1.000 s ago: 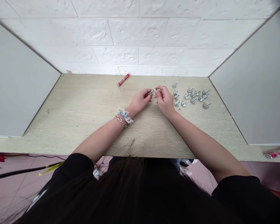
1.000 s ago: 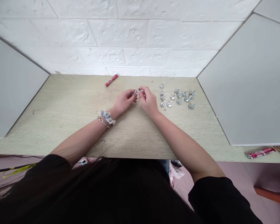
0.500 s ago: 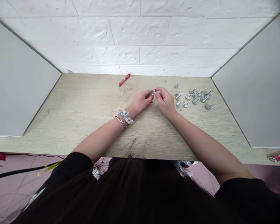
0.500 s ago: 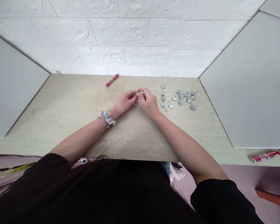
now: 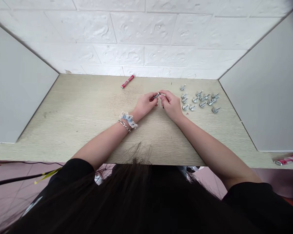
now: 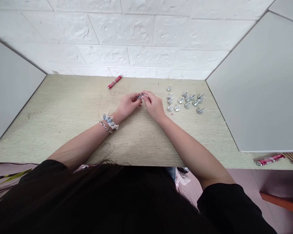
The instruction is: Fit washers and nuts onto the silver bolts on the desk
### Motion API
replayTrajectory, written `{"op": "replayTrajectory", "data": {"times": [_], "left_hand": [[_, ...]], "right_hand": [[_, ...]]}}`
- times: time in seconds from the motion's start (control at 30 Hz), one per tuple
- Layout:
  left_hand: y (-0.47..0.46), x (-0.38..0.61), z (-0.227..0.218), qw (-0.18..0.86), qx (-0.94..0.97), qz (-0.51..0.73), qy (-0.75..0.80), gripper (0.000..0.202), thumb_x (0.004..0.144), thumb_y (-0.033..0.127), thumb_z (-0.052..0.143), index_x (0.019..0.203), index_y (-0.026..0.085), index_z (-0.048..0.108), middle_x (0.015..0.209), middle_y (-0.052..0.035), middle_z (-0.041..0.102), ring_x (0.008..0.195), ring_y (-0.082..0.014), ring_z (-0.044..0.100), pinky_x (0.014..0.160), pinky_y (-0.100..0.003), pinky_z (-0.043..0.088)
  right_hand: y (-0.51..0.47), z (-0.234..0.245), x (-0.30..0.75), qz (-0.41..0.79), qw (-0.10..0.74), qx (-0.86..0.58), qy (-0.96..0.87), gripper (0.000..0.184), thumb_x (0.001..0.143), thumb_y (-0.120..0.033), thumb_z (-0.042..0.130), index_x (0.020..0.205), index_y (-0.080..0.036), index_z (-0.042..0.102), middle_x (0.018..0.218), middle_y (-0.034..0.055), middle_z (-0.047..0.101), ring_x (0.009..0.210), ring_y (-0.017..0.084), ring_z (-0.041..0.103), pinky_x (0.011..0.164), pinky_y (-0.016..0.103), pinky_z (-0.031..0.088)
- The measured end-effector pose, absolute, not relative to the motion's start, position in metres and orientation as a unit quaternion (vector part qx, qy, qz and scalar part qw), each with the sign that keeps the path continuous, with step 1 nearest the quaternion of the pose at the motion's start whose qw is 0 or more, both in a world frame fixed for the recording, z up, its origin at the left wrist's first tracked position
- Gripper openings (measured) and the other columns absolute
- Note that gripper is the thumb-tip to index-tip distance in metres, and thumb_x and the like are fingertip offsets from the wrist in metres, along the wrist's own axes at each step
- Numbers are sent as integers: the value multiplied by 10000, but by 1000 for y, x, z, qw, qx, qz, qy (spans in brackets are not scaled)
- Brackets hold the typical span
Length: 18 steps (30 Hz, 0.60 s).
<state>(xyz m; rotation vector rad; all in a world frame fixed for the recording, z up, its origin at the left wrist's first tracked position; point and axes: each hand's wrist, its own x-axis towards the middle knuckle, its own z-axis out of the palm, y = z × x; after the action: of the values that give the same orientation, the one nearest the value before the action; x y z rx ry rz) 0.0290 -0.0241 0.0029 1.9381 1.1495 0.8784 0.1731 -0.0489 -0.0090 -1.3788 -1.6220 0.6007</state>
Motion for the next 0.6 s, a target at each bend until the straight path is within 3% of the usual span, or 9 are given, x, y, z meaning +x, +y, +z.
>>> {"op": "replayTrajectory", "data": {"times": [0.3,0.6], "left_hand": [[-28,29,6,345,754,338,445,219,857,207,497,956,171,689,678,11,659,647,-99,600,650,-208,430],[-28,28,3,314,776,339,429,234,850,205,501,951,163,707,670,12,660,619,-96,563,631,-210,406]], "right_hand": [[-54,-5,171,233,452,-568,-648,343,880,-485,457,996,-193,593,632,-20,545,558,105,466,599,250,395],[-55,-5,169,206,434,-577,-661,271,878,-439,457,861,-190,561,666,-25,529,548,89,415,586,234,362]]}}
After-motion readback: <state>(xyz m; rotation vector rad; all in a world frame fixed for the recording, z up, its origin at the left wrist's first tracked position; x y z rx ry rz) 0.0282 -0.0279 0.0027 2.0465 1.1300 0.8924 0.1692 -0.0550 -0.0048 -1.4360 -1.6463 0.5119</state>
